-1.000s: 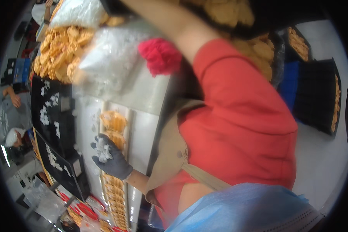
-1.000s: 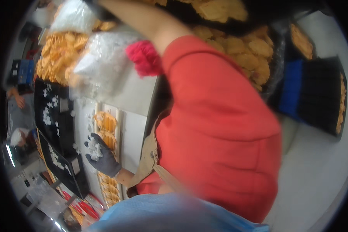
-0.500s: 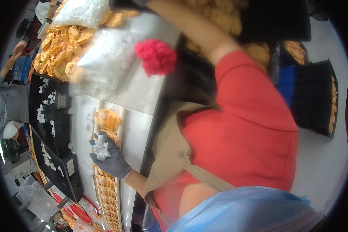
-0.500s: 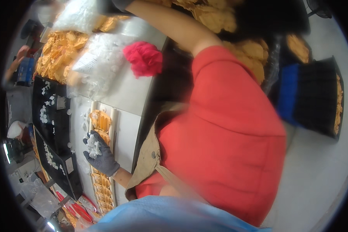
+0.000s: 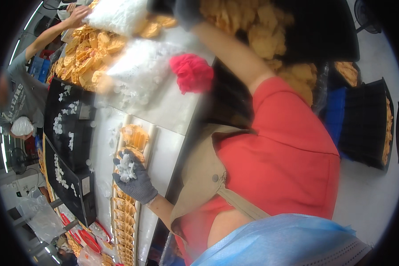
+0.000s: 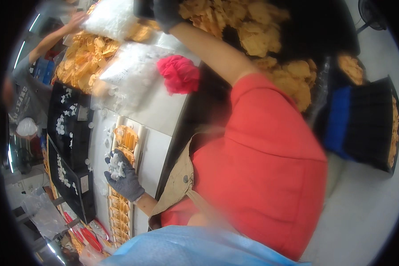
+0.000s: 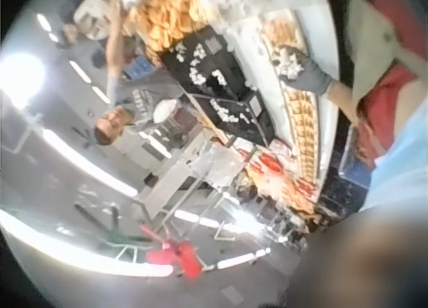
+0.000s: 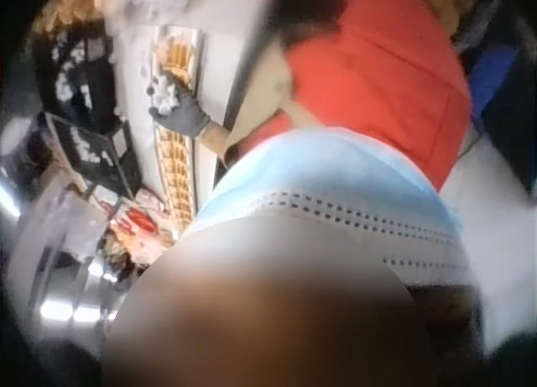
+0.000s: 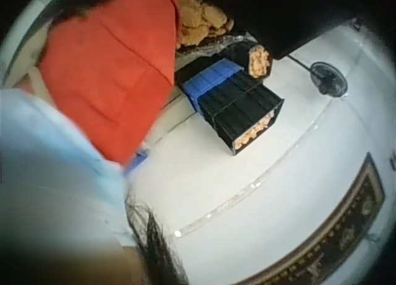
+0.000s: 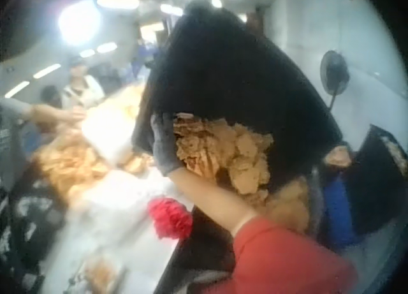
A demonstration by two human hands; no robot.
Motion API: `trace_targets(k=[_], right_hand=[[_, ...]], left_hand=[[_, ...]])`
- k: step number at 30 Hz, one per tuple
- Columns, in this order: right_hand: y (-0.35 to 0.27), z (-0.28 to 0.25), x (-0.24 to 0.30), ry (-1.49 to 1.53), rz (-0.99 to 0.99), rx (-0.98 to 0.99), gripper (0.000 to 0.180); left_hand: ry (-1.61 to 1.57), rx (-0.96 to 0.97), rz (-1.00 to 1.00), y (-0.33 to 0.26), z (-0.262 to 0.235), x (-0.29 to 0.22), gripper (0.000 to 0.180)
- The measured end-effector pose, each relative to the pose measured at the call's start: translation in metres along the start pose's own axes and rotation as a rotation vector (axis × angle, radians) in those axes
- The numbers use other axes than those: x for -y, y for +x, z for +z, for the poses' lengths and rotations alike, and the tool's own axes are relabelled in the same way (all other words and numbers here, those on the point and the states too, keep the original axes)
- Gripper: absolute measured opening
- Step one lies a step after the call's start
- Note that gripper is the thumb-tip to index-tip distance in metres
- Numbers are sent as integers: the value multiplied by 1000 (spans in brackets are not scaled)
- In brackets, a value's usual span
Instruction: The person places decorative white items into waffles on a production line by hand.
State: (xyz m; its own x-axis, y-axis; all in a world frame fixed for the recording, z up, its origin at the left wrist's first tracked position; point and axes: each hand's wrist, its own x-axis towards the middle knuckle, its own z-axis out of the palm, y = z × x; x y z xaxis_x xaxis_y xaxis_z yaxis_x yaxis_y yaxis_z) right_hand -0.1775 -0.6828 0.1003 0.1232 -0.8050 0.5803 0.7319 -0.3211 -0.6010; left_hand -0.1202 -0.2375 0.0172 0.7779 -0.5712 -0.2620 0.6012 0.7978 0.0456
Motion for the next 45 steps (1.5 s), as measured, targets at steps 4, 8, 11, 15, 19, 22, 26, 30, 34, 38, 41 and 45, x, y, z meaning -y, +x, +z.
trace_targets(k=[4,8,11,15,19,22,26,30,34,38,41,45], right_hand=[[-39,-69,-64,-407,-144,31,42],[-54,-122,-54,-625,0,138,36],[-54,-146,-35,-571,-99,197,32],[-51,-161,-6,-958,-156,480,39],[-52,-171,13,-1009,-135,450,40],[-44,-205,28,-1213,-115,423,41],[-36,-265,70,-1383,185,113,43],[-26,-310,63,-1408,132,-2,43],[-28,-299,81,-1655,274,32,40],[-43,-283,77,-1255,189,-53,40],[-75,-253,74,-1164,-147,163,41],[-87,-210,49,-970,-29,189,25]], left_hand=[[-41,-20,26,-5,-11,-7,50],[-25,-44,17,0,-19,-10,50],[-84,-32,-47,2,-22,-6,51],[-73,-21,-31,4,-38,-5,50],[-38,16,-49,-7,-43,0,52],[-39,-4,-32,-12,-54,3,53],[-175,40,-158,-6,-76,24,52],[-184,-47,-82,-29,-49,44,53],[179,-114,20,-22,-35,69,52],[-12,-59,-90,-23,-40,57,51],[-205,47,-186,-26,-57,33,57],[178,165,-105,-22,-45,16,54]])
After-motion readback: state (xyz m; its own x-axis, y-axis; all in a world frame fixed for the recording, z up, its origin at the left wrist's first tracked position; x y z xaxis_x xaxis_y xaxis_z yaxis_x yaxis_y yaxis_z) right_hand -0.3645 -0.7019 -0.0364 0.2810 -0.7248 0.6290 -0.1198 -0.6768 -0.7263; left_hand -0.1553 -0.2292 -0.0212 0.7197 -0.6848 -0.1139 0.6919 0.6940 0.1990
